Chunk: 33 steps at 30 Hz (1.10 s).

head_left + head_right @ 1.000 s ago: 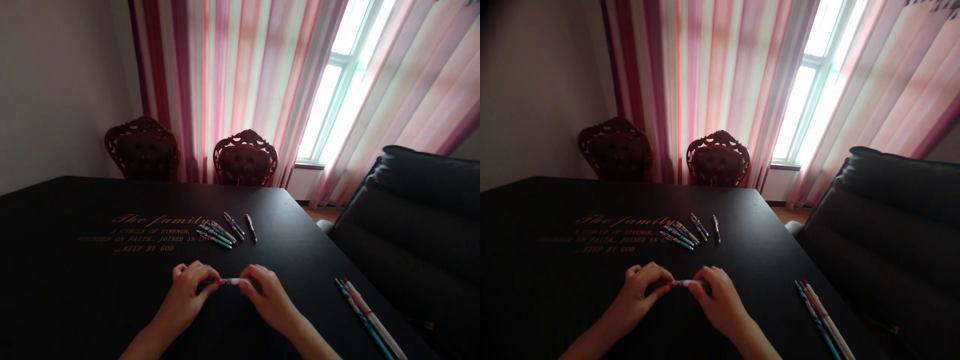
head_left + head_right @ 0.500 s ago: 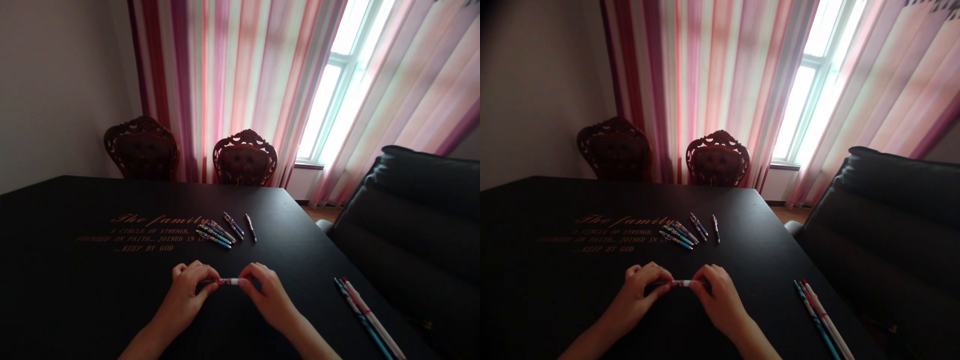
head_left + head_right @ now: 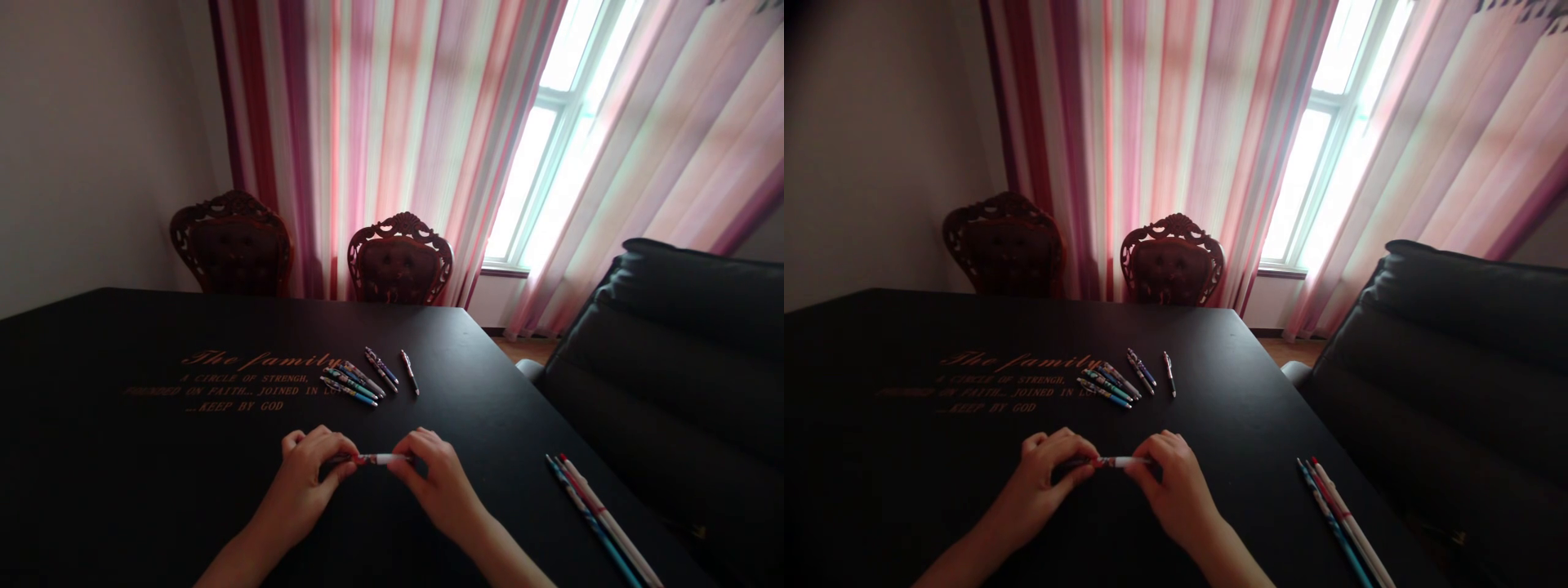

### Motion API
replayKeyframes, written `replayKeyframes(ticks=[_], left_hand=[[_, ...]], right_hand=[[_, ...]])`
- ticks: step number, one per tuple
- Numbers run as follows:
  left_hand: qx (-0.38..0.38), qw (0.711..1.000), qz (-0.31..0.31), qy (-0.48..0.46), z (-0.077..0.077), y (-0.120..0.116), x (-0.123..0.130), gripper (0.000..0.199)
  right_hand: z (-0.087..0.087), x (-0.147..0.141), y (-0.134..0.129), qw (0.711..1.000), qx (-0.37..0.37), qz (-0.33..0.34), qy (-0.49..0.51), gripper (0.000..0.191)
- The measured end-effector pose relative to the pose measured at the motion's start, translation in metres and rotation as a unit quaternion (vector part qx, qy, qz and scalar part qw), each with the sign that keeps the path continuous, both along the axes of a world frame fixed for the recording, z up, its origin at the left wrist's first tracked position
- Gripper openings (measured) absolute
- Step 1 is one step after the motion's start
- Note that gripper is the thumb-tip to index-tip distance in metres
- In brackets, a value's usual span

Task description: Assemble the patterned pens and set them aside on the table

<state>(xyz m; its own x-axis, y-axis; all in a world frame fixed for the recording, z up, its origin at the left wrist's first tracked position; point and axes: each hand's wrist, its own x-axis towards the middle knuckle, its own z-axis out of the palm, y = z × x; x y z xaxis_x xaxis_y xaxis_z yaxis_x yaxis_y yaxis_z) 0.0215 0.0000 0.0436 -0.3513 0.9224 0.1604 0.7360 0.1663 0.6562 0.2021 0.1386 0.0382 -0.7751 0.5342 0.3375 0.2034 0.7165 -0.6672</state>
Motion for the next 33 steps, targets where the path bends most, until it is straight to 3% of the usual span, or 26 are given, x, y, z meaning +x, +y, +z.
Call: replayKeyframes(ticks=[5, 8, 10, 13, 17, 19, 25, 31, 33], left_hand=[[0.011, 1.000, 0.010, -0.025, -0.001, 0.001, -0.002, 0.008], [0.034, 0.989, 0.014, -0.143, -0.003, 0.003, -0.005, 0.025], [0.059, 0.956, 0.010, -0.286, -0.006, 0.005, -0.008, 0.041], [0.082, 0.877, -0.004, -0.474, -0.012, 0.006, -0.013, 0.050], [0.088, 0.792, -0.040, -0.603, -0.017, 0.006, -0.017, 0.051], [0.094, 0.766, -0.052, -0.634, -0.017, 0.006, -0.016, 0.051], [0.113, 0.771, -0.041, -0.625, -0.017, 0.004, -0.009, 0.037], [0.111, 0.754, -0.038, -0.647, -0.021, 0.006, -0.010, 0.043], [0.117, 0.763, -0.036, -0.635, -0.021, 0.007, -0.010, 0.040]], right_hand=[[0.003, 0.000, -0.002, 0.999, -0.033, 0.006, 0.034, 0.007], [0.007, 0.000, -0.002, 0.996, -0.051, -0.004, 0.067, 0.006], [0.010, 0.001, -0.001, 0.994, -0.069, -0.016, 0.087, 0.003], [0.012, 0.003, 0.000, 0.987, -0.113, -0.026, 0.108, 0.003], [0.013, 0.003, -0.001, 0.983, -0.135, -0.028, 0.122, 0.004], [0.012, 0.003, -0.002, 0.983, -0.132, -0.030, 0.127, 0.003], [0.011, 0.003, -0.001, 0.984, -0.120, -0.028, 0.133, 0.003], [0.009, 0.002, -0.002, 0.988, -0.089, -0.024, 0.125, 0.004], [0.009, 0.002, -0.002, 0.989, -0.073, -0.023, 0.127, 0.004]])
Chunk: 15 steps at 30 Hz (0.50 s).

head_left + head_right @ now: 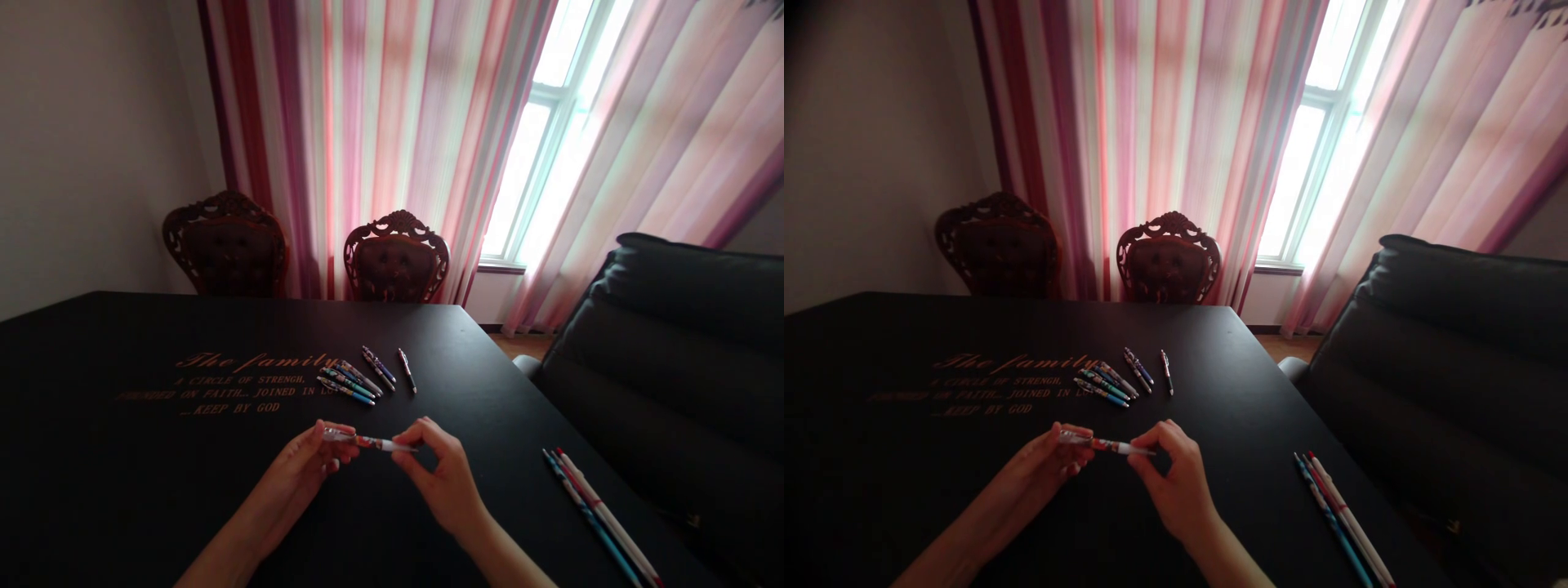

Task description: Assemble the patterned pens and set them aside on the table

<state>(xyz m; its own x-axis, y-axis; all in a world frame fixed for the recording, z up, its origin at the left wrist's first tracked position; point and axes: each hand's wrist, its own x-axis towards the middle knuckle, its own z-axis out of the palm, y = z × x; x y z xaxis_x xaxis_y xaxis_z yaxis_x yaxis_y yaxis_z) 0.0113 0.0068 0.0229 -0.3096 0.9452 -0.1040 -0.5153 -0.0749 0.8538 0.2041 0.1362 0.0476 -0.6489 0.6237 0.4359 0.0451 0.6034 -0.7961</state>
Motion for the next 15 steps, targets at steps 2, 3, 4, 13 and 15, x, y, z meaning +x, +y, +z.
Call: replayKeyframes(ticks=[2, 3, 4, 13, 15], left_hand=[[0.002, 1.000, 0.007, 0.017, 0.001, 0.000, 0.001, 0.038], [0.002, 1.000, 0.006, 0.019, 0.002, 0.000, 0.001, 0.038], [-0.001, 1.000, 0.004, 0.014, 0.003, 0.000, 0.002, 0.038], [0.007, 0.999, -0.020, -0.032, 0.011, 0.000, 0.003, 0.044], [0.011, 0.999, -0.023, -0.035, 0.011, 0.000, 0.003, 0.044]], right_hand=[[0.000, 0.000, 0.000, 1.000, 0.015, -0.002, 0.004, 0.005], [0.000, 0.000, 0.001, 1.000, 0.020, -0.002, 0.004, 0.005], [0.001, 0.000, 0.001, 1.000, 0.024, -0.002, 0.003, 0.005], [0.003, 0.000, -0.003, 0.999, 0.045, -0.006, 0.003, 0.007], [0.003, 0.000, -0.003, 0.999, 0.046, -0.008, 0.005, 0.007]])
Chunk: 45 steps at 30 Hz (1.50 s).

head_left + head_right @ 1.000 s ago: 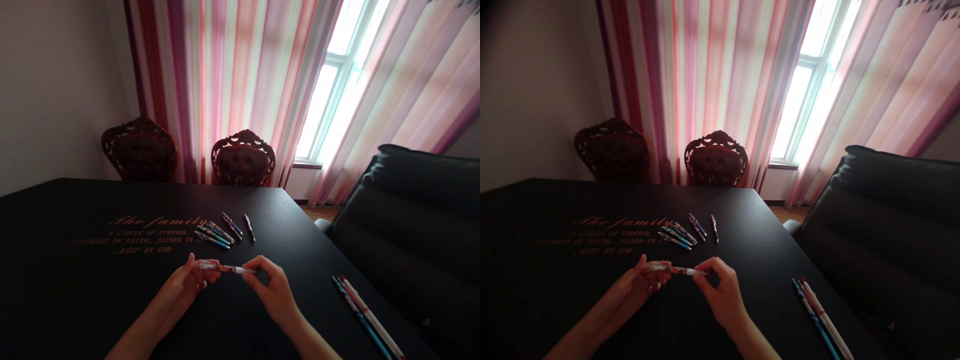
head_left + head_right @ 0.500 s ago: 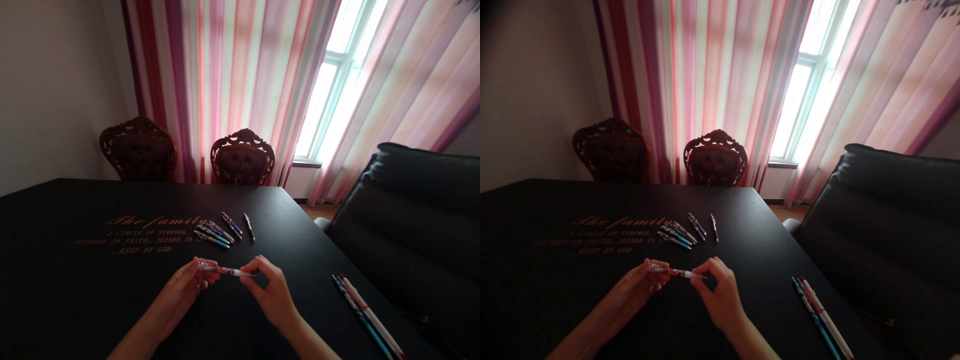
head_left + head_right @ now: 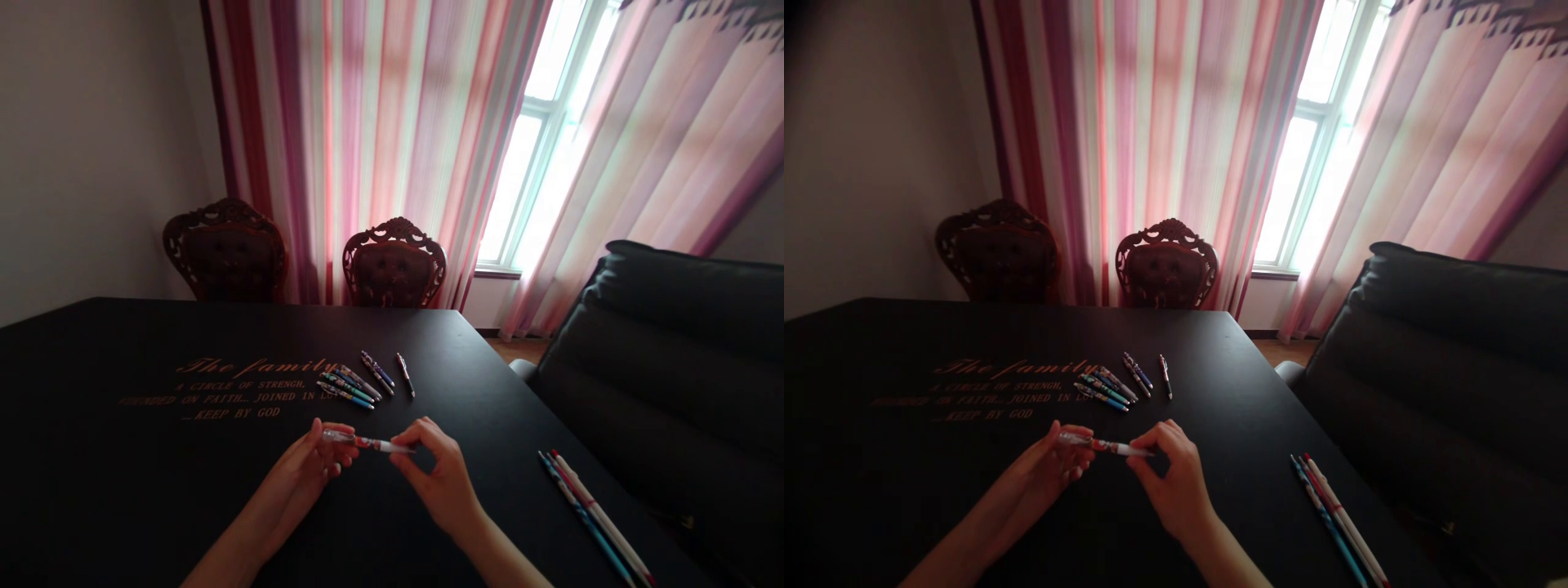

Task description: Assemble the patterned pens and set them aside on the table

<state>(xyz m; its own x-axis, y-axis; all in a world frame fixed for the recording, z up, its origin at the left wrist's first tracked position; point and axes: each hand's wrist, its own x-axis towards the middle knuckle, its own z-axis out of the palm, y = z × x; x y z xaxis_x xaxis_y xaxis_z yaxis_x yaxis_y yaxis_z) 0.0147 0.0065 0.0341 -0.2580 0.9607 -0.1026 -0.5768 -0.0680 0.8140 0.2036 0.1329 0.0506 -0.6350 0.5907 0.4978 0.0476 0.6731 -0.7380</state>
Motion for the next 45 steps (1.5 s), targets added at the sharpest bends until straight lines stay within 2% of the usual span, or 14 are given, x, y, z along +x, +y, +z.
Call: replayKeyframes(ticks=[7, 12, 15, 17, 19, 22, 24, 27, 29, 33, 36, 39, 42, 45], left_hand=[[-0.022, 0.998, 0.052, 0.032, -0.007, 0.001, 0.004, 0.042], [-0.026, 0.999, 0.032, 0.027, -0.009, 0.005, 0.004, 0.050], [-0.029, 0.994, 0.033, 0.096, -0.010, 0.006, 0.000, 0.057], [-0.044, 0.984, 0.047, 0.164, -0.011, 0.005, -0.004, 0.060], [-0.071, 0.970, 0.069, 0.221, -0.013, 0.004, -0.008, 0.058], [-0.098, 0.951, 0.094, 0.276, -0.014, 0.004, -0.012, 0.054], [-0.103, 0.942, 0.098, 0.303, -0.012, 0.005, -0.012, 0.057], [-0.109, 0.934, 0.090, 0.328, -0.009, 0.006, -0.009, 0.059], [-0.109, 0.932, 0.093, 0.334, -0.007, 0.006, -0.006, 0.055], [-0.114, 0.930, 0.107, 0.331, -0.005, 0.004, 0.000, 0.047], [-0.117, 0.928, 0.100, 0.340, -0.005, 0.005, 0.000, 0.046], [-0.113, 0.924, 0.087, 0.354, -0.007, 0.006, -0.003, 0.047], [-0.103, 0.925, 0.094, 0.354, -0.008, 0.007, -0.003, 0.047], [-0.085, 0.932, 0.094, 0.340, -0.007, 0.007, -0.001, 0.047]], right_hand=[[-0.003, -0.001, -0.001, 1.000, 0.016, -0.002, 0.004, 0.009], [-0.006, -0.003, -0.003, 0.997, 0.049, 0.004, -0.052, 0.006], [0.001, -0.001, 0.000, 0.995, 0.077, -0.008, -0.068, 0.008], [0.014, 0.005, 0.007, 0.991, 0.107, -0.038, -0.066, 0.008], [0.032, 0.016, 0.019, 0.983, 0.146, -0.094, -0.061, 0.008], [0.056, 0.045, 0.040, 0.957, 0.186, -0.208, -0.079, 0.011], [0.062, 0.070, 0.052, 0.940, 0.189, -0.262, -0.107, 0.014], [0.048, 0.114, 0.060, 0.912, 0.191, -0.332, -0.149, 0.017], [0.025, 0.144, 0.058, 0.884, 0.199, -0.380, -0.188, 0.019], [-0.025, 0.193, 0.044, 0.836, 0.220, -0.432, -0.258, 0.022], [-0.048, 0.212, 0.035, 0.813, 0.229, -0.449, -0.291, 0.024], [-0.055, 0.217, 0.031, 0.792, 0.238, -0.466, -0.313, 0.022], [-0.052, 0.214, 0.030, 0.780, 0.248, -0.479, -0.316, 0.020], [-0.046, 0.200, 0.029, 0.794, 0.260, -0.467, -0.289, 0.023]])
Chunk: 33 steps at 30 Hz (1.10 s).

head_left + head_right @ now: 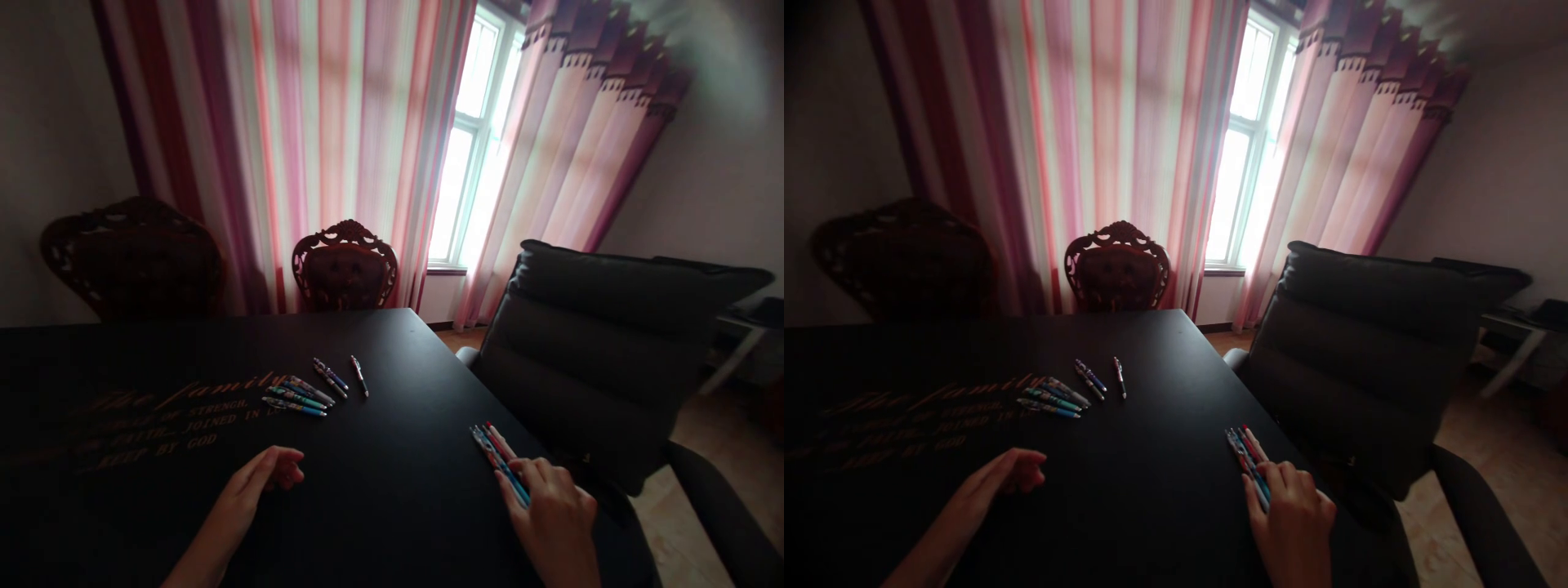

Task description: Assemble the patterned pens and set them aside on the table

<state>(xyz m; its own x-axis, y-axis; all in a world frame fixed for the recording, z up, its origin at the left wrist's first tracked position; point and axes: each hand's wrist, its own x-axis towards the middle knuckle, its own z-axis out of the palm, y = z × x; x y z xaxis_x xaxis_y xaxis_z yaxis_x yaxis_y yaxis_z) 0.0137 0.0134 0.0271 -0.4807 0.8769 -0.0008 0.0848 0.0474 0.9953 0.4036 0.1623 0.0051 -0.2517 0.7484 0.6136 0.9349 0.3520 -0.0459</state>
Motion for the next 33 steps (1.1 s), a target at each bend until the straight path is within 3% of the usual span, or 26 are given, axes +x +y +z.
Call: replayKeyframes(ticks=[4, 9, 13, 18, 22, 26, 28, 30, 33], left_hand=[[0.027, 0.999, -0.012, -0.031, 0.000, 0.001, 0.003, 0.045], [0.043, 0.998, -0.022, -0.042, -0.002, 0.002, 0.004, 0.044], [0.058, 0.997, -0.023, -0.042, -0.008, 0.003, 0.003, 0.046], [0.070, 0.997, -0.020, -0.040, -0.017, 0.005, 0.000, 0.058], [0.073, 0.997, -0.012, -0.023, -0.019, 0.006, 0.000, 0.062], [0.077, 0.997, 0.003, 0.001, -0.016, 0.002, 0.000, 0.055], [0.075, 0.993, 0.030, 0.083, -0.013, -0.002, 0.000, 0.041], [0.069, 0.968, 0.077, 0.229, -0.012, -0.007, -0.001, 0.022], [0.046, 0.902, 0.131, 0.409, -0.011, -0.014, -0.001, 0.042]], right_hand=[[0.015, -0.049, -0.005, 0.992, -0.020, 0.125, 0.023, 0.015], [0.030, -0.145, -0.019, 0.950, -0.122, 0.287, 0.010, 0.008], [0.031, -0.218, -0.019, 0.927, -0.154, 0.341, -0.013, 0.016], [0.025, -0.283, -0.006, 0.933, -0.148, 0.328, -0.024, 0.020], [0.018, -0.306, 0.002, 0.934, -0.169, 0.315, 0.028, 0.012], [0.010, -0.306, 0.003, 0.917, -0.194, 0.343, 0.062, 0.008], [0.007, -0.301, 0.002, 0.897, -0.235, 0.358, 0.107, 0.010], [0.006, -0.292, 0.000, 0.876, -0.279, 0.365, 0.147, 0.020], [0.005, -0.274, -0.004, 0.845, -0.342, 0.370, 0.177, 0.042]])
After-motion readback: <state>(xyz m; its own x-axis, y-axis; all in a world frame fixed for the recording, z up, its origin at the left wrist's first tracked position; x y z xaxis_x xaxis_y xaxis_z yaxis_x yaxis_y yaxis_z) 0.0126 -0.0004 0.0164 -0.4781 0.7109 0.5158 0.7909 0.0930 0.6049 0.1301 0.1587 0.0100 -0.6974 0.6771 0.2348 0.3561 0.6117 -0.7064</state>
